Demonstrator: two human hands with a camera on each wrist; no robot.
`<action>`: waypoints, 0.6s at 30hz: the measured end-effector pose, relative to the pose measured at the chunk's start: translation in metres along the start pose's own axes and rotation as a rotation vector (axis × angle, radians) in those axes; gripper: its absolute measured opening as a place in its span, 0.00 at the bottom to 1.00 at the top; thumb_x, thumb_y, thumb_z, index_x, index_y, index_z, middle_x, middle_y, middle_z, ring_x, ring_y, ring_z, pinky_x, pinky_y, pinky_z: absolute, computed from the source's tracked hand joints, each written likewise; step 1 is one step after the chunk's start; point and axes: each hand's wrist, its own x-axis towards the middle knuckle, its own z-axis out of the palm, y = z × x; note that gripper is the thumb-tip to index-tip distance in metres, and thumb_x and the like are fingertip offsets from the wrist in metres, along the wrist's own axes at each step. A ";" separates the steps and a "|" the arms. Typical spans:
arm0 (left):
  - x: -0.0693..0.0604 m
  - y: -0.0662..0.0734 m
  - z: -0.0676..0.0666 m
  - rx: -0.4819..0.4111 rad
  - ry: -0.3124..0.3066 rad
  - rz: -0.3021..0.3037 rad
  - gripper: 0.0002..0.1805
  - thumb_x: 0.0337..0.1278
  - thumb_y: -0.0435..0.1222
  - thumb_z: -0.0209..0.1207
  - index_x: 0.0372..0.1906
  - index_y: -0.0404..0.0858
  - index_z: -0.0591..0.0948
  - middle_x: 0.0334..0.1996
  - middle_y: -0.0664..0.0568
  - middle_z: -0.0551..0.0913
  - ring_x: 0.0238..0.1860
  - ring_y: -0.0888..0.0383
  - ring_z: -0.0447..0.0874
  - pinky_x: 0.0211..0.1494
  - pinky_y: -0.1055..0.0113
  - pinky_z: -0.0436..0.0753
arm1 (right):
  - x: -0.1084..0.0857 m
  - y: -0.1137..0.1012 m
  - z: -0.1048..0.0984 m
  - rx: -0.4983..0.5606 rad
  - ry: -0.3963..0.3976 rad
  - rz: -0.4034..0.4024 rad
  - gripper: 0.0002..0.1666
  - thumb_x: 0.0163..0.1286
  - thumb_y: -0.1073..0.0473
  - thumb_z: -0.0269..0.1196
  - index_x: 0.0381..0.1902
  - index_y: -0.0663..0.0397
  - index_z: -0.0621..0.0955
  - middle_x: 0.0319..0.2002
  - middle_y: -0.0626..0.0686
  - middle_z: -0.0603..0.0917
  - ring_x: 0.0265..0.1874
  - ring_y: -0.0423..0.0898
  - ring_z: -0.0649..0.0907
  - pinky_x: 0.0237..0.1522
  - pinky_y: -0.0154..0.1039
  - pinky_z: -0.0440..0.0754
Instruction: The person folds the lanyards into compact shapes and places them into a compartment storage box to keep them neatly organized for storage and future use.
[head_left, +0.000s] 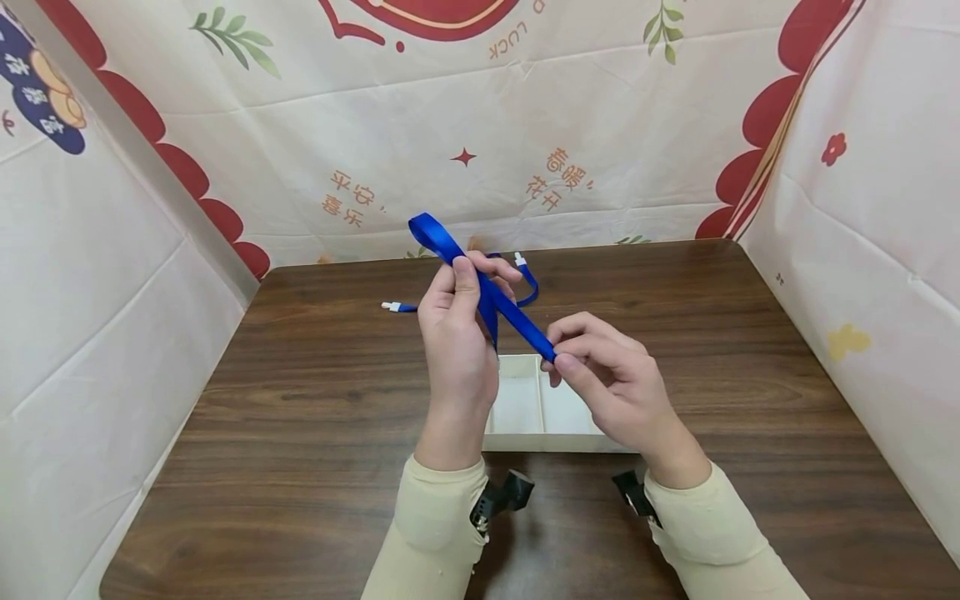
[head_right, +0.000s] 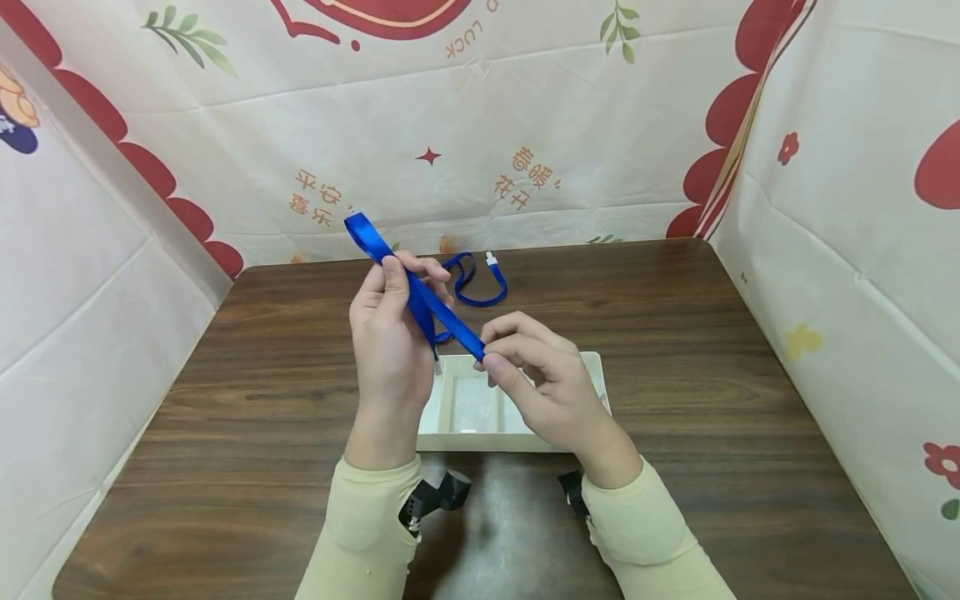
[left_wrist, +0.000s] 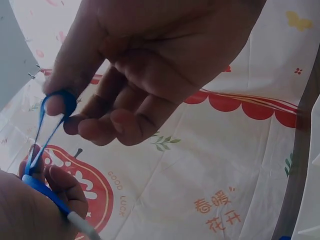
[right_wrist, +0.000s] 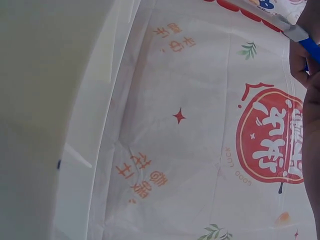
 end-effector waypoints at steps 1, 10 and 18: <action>0.000 0.000 0.000 -0.001 0.000 -0.004 0.17 0.87 0.40 0.44 0.39 0.43 0.81 0.32 0.57 0.90 0.39 0.55 0.82 0.50 0.63 0.81 | 0.000 0.000 0.000 -0.011 0.018 0.006 0.08 0.76 0.75 0.60 0.41 0.69 0.86 0.42 0.56 0.84 0.33 0.45 0.85 0.36 0.31 0.86; 0.000 0.000 -0.001 -0.032 -0.001 -0.017 0.18 0.88 0.40 0.43 0.39 0.44 0.81 0.31 0.57 0.90 0.43 0.55 0.84 0.51 0.62 0.80 | 0.001 -0.005 0.001 -0.010 0.226 0.108 0.06 0.64 0.79 0.71 0.38 0.71 0.90 0.34 0.53 0.90 0.27 0.43 0.89 0.28 0.30 0.86; 0.001 0.001 0.000 -0.073 -0.026 -0.025 0.19 0.88 0.40 0.42 0.38 0.42 0.81 0.31 0.55 0.90 0.38 0.55 0.82 0.48 0.64 0.81 | 0.000 -0.004 0.001 0.079 0.157 0.092 0.09 0.64 0.83 0.66 0.40 0.72 0.86 0.36 0.52 0.90 0.30 0.44 0.90 0.33 0.32 0.89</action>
